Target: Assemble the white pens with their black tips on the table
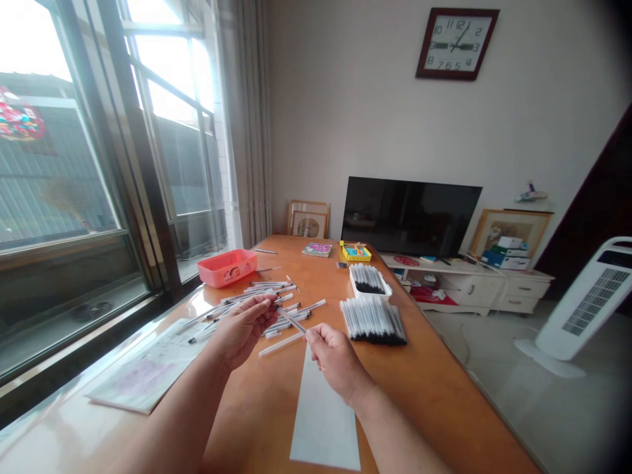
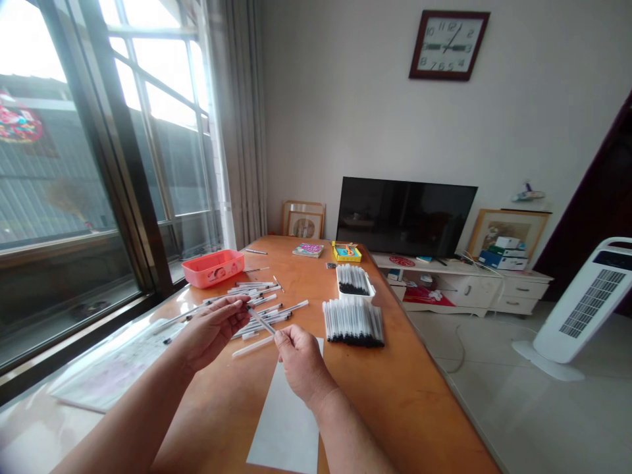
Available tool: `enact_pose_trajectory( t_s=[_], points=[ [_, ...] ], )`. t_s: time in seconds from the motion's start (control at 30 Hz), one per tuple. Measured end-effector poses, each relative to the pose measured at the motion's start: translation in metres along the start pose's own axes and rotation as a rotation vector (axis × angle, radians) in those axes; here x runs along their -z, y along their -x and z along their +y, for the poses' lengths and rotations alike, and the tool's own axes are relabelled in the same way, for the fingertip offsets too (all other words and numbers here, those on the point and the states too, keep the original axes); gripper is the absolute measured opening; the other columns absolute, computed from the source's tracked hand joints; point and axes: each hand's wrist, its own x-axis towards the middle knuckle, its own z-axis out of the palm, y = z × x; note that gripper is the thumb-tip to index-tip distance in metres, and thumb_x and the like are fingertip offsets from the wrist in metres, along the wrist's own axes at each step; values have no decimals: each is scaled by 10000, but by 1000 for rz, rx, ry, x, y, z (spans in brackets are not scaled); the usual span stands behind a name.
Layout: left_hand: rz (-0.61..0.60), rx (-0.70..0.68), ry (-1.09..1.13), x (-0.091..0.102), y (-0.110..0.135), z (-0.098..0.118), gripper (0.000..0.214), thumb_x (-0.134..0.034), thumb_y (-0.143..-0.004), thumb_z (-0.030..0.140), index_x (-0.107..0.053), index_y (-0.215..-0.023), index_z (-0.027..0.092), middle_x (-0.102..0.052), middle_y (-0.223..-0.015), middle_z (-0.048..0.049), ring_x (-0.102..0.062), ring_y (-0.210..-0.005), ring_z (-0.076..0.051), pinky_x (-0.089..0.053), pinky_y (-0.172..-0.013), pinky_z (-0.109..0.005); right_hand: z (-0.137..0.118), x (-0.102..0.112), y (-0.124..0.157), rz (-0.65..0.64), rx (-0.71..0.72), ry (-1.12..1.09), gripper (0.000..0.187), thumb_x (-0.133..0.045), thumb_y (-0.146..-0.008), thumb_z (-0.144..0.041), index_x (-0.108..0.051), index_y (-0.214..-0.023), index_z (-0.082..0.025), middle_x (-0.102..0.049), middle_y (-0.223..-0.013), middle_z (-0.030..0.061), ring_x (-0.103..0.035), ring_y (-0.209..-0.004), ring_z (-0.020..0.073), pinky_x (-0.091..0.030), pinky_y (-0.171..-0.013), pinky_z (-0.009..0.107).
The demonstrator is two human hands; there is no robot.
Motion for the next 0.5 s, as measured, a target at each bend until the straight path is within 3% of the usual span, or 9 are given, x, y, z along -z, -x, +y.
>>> enact_pose_trajectory(
  t_s=[0.23, 0.4, 0.5],
  points=[
    [-35, 18, -30, -6, 3, -1, 253, -817, -751, 233, -737, -971, 139, -732, -890, -82, -684, -794, -148, -540, -780, -248, 1, -2, 0, 16, 14, -4, 383, -502, -953, -544, -554, -810, -192, -510, -656, -31, -414, -569, 105, -322, -539, 235],
    [-58, -59, -118, -9, 3, -2, 307, -842, -724, 233, -735, -1001, 155, -737, -964, -72, -683, -906, -165, -513, -865, -267, -5, -5, 2, 33, 25, -69, 383, -479, -966, -552, -551, -844, -196, -485, -652, -39, -393, -577, 105, -315, -551, 238],
    [-58, -118, -165, -12, 3, -5, 317, -839, -731, 255, -731, -1015, 163, -730, -962, -59, -669, -888, -155, -503, -868, -276, -11, -5, 3, 45, 57, -123, 344, -551, -937, -539, -568, -927, -195, -448, -672, -52, -364, -602, 105, -304, -561, 236]
  ],
)
